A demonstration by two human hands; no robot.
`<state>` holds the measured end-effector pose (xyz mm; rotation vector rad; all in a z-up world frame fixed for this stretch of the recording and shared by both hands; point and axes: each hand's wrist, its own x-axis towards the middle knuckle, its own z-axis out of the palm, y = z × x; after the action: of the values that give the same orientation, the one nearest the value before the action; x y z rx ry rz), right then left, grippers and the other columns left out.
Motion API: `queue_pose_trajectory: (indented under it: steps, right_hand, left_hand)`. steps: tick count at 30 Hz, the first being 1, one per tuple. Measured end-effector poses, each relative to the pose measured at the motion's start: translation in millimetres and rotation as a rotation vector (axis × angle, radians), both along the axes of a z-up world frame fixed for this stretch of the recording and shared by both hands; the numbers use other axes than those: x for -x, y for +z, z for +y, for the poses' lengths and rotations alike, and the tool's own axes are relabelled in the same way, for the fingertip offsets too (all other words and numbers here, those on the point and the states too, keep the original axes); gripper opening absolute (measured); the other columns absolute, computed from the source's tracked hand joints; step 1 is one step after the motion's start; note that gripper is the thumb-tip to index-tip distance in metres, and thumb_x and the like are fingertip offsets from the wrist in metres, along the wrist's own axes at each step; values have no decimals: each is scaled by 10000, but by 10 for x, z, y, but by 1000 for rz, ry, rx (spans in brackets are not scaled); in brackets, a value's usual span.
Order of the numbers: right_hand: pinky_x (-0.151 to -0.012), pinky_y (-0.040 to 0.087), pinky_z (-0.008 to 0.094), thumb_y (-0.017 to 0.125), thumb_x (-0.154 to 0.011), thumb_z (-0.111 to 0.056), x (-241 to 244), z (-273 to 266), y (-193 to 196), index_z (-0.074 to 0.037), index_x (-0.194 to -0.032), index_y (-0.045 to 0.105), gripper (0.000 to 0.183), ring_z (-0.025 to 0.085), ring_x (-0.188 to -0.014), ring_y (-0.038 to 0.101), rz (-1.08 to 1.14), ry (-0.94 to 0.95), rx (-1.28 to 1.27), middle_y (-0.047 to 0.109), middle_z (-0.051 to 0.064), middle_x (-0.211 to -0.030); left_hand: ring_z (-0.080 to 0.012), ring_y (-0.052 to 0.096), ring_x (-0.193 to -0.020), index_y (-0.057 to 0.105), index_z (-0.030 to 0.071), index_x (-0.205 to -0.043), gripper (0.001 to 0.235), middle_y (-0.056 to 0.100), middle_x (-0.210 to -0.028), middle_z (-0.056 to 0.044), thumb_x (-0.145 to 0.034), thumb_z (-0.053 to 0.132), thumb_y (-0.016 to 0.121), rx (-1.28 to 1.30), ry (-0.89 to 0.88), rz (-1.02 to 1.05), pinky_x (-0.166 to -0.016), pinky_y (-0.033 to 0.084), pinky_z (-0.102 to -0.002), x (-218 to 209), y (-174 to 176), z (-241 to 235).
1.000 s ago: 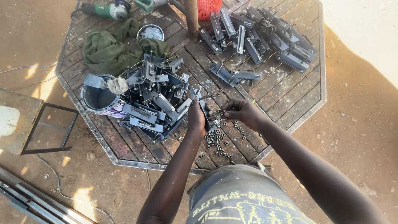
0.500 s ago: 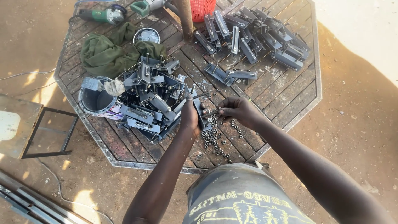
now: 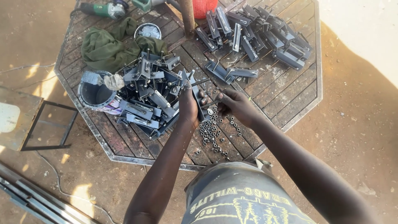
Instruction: Assembling small metal brackets and components by hand on a wooden workbench.
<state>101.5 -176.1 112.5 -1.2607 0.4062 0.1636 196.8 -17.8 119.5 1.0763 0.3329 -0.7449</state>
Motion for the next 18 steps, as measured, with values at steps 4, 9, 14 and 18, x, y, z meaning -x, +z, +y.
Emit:
queue_pose_trajectory:
  steps: [4, 9, 14, 18]
  right_hand:
    - [-642, 662, 335, 702, -978, -164, -17, -62, 136, 5, -1110, 673, 216, 257, -764, 781, -86, -1, 30, 733, 163, -838]
    - [-727, 662, 345, 717, -936, -95, 17, -121, 157, 35, -1179, 674, 279, 261, -864, 780, -104, 72, 59, 754, 170, -940]
    - [-756, 657, 348, 569, -993, -12, 16, -89, 193, 29, -1194, 685, 235, 238, -877, 769, -49, 84, 116, 752, 176, -988]
    - [-795, 654, 343, 543, -971, 20, 15, -81, 164, 22, -1231, 687, 297, 226, -906, 768, -35, 88, 84, 752, 176, -1020]
  left_hand:
    - [-120, 418, -476, 450, 199, -887, 451, 396, -642, 16, -1027, 620, 366, 11, 81, -43, -388, 321, -228, -22, -150, -30]
    - [-137, 356, -412, 482, 179, -893, 425, 348, -593, 2, -1046, 553, 352, -25, 97, -53, -345, 287, -254, 84, 170, 11]
    - [-129, 503, -538, 447, 207, -1005, 275, 483, -727, -9, -1070, 467, 383, -16, 194, -54, -397, 378, -238, 142, -82, -49]
    - [-142, 478, -524, 437, 209, -986, 255, 454, -718, -15, -1070, 435, 354, 12, 232, -19, -412, 359, -237, 140, -278, -72]
